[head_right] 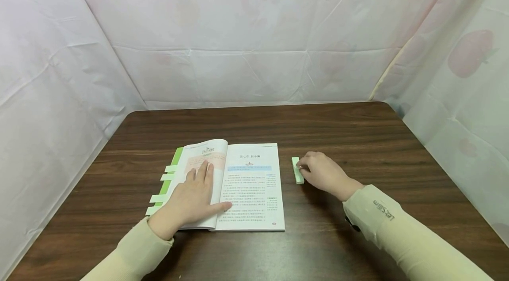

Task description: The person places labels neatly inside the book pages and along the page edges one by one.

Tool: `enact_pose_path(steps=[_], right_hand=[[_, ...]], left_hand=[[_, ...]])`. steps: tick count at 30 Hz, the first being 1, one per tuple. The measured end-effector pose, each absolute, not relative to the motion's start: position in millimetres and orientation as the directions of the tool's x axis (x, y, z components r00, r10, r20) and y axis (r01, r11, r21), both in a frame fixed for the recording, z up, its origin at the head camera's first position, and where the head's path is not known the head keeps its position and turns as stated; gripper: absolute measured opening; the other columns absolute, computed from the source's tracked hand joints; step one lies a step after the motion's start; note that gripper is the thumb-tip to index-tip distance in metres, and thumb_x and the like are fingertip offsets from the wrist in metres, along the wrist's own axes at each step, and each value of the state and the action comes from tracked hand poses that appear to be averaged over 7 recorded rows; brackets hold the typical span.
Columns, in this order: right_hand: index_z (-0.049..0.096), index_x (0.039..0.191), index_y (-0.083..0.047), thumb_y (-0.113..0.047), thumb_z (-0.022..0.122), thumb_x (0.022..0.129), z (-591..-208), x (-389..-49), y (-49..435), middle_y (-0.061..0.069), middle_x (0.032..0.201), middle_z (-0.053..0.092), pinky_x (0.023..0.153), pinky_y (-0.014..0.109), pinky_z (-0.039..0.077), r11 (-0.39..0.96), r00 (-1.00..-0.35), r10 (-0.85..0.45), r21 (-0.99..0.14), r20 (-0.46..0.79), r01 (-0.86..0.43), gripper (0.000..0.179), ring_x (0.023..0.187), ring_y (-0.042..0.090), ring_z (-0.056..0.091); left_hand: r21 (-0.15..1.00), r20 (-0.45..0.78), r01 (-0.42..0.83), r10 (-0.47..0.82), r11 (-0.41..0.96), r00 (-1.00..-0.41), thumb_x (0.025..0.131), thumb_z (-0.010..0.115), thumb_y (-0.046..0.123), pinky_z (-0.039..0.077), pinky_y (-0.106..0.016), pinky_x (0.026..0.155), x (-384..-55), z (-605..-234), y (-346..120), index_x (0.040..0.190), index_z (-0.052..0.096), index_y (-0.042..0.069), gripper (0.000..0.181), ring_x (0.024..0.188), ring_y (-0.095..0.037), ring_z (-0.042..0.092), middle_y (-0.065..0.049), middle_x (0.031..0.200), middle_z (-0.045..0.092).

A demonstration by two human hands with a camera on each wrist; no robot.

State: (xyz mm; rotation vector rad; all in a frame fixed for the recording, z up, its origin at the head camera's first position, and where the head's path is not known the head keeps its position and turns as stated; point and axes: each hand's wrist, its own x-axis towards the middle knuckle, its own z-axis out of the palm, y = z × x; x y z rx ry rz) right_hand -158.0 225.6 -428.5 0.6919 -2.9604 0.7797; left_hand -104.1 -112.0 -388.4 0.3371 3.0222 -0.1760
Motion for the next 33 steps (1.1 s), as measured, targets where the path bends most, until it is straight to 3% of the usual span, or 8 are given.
enact_pose_path(steps=[6,9,13,19,33], right_hand=[[0.073,0.112,-0.003,-0.011,0.064,0.093,-430.6,-169.1,227.2,0.005,0.089,0.067,0.063,0.031,0.044,0.729,-0.933,-0.360,-0.631,-0.025,-0.265,0.022,0.071,0.015,0.053],[0.070,0.116,-0.001,-0.012,0.063,0.094,-432.1,-172.1,228.2,0.006,0.086,0.066,0.060,0.029,0.047,0.687,-0.933,-0.345,-0.704,-0.100,-0.179,0.026,0.065,0.013,0.055],[0.065,0.122,0.004,-0.014,0.061,0.096,-434.4,-174.5,228.8,0.010,0.088,0.069,0.061,0.033,0.055,0.597,-0.931,-0.317,-0.801,-0.179,-0.049,0.032,0.064,0.015,0.062],[0.057,0.127,0.010,-0.017,0.057,0.100,-435.8,-176.7,228.0,0.011,0.088,0.069,0.065,0.035,0.058,0.428,-0.914,-0.305,-0.896,-0.268,0.120,0.039,0.066,0.015,0.064],[0.048,0.130,0.021,-0.004,0.054,0.098,-445.8,-180.7,225.5,0.006,0.086,0.071,0.073,0.028,0.059,0.145,-0.890,-0.313,-0.943,-0.332,0.301,0.041,0.072,0.010,0.071]], left_hand=[[-0.109,-0.108,0.219,0.208,0.970,-0.972,0.076,0.056,0.082,0.053,-0.050,0.082,-103.9,-390.0,-112.5,0.154,0.026,-0.003,0.119,0.138,-0.048,0.038,-0.022,0.161,0.025],[-0.114,-0.105,0.219,0.208,0.969,-0.973,0.075,0.055,0.083,0.053,-0.050,0.081,-103.3,-390.7,-112.9,0.154,0.025,-0.003,0.120,0.138,-0.048,0.038,-0.022,0.161,0.025],[-0.114,-0.111,0.219,0.206,0.969,-0.972,0.075,0.052,0.085,0.053,-0.050,0.082,-103.0,-391.4,-112.3,0.155,0.024,-0.003,0.122,0.139,-0.048,0.037,-0.022,0.162,0.024],[-0.106,-0.118,0.211,0.198,0.972,-0.973,0.074,0.050,0.088,0.052,-0.052,0.087,-103.1,-392.5,-111.6,0.155,0.023,-0.003,0.124,0.140,-0.048,0.035,-0.021,0.163,0.021],[-0.122,-0.096,0.202,0.191,0.972,-0.977,0.073,0.049,0.089,0.053,-0.050,0.084,-101.6,-396.1,-111.7,0.155,0.023,-0.002,0.125,0.140,-0.047,0.036,-0.021,0.163,0.022]])
